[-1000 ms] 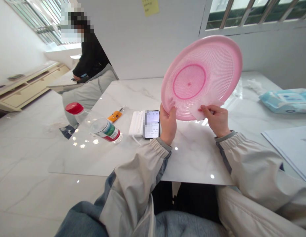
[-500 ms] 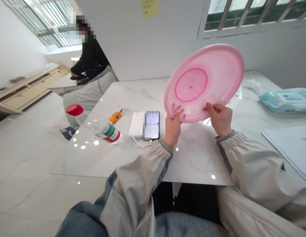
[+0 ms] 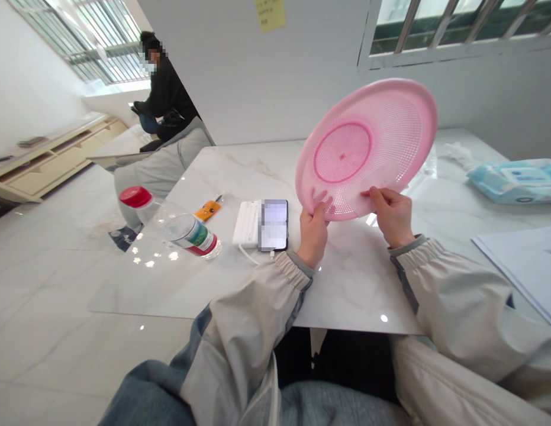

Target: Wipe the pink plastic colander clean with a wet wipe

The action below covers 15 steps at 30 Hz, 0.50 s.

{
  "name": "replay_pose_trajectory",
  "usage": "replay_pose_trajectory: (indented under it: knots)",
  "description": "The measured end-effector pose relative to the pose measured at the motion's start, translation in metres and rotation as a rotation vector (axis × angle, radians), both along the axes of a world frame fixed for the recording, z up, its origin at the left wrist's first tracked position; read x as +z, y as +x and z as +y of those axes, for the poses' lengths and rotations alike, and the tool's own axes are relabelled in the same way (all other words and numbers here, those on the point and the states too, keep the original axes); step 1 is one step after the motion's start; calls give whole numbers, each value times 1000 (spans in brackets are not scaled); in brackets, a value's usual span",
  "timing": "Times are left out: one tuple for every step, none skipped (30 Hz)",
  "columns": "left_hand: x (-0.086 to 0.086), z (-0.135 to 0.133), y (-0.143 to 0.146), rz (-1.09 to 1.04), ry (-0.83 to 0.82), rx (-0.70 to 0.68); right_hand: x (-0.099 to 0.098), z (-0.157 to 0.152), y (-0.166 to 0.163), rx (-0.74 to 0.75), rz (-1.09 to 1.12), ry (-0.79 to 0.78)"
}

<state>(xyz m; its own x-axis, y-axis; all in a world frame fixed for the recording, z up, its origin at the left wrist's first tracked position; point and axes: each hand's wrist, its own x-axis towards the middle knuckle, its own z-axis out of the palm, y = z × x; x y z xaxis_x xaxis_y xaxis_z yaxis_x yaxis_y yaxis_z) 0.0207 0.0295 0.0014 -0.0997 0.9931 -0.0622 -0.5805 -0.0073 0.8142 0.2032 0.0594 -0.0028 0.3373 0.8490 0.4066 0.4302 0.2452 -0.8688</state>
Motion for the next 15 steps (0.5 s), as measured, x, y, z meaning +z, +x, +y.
replay_pose_trajectory:
  knots:
    - [0,0,1,-11,3,-6,-1,0,0,4,12,0]
    - [0,-1,1,-15,9,-12,-1,1,0,9,23,-3]
    - [0,-1,1,-17,16,-16,-2,2,0,15,32,-6]
    - [0,-1,1,-17,21,-21,-3,2,0,23,38,-11]
    - [0,-1,1,-18,24,-23,-3,2,1,32,41,-17]
    - [-1,-1,1,-21,23,-25,-4,2,1,44,43,-26]
    - [-1,-1,2,-24,19,-26,-4,2,1,57,44,-37]
    - [-1,0,2,-29,14,-25,-4,2,1,71,44,-47]
    - [-2,0,2,-34,10,-25,-4,1,0,86,45,-56]
    - [-2,0,3,-41,8,-27,-3,0,-1,102,47,-64]
    - [-2,0,3,-47,8,-31,-3,-1,-2,117,50,-71]
    - [-2,0,4,-53,9,-38,-2,-2,-3,130,53,-77]
    - [-2,0,5,-55,10,-49,-1,-3,-4,141,57,-82]
    - [-2,-1,6,-53,9,-65,-1,-4,-5,151,64,-88]
    - [-2,-2,7,-46,7,-82,-1,-4,-6,158,77,-93]
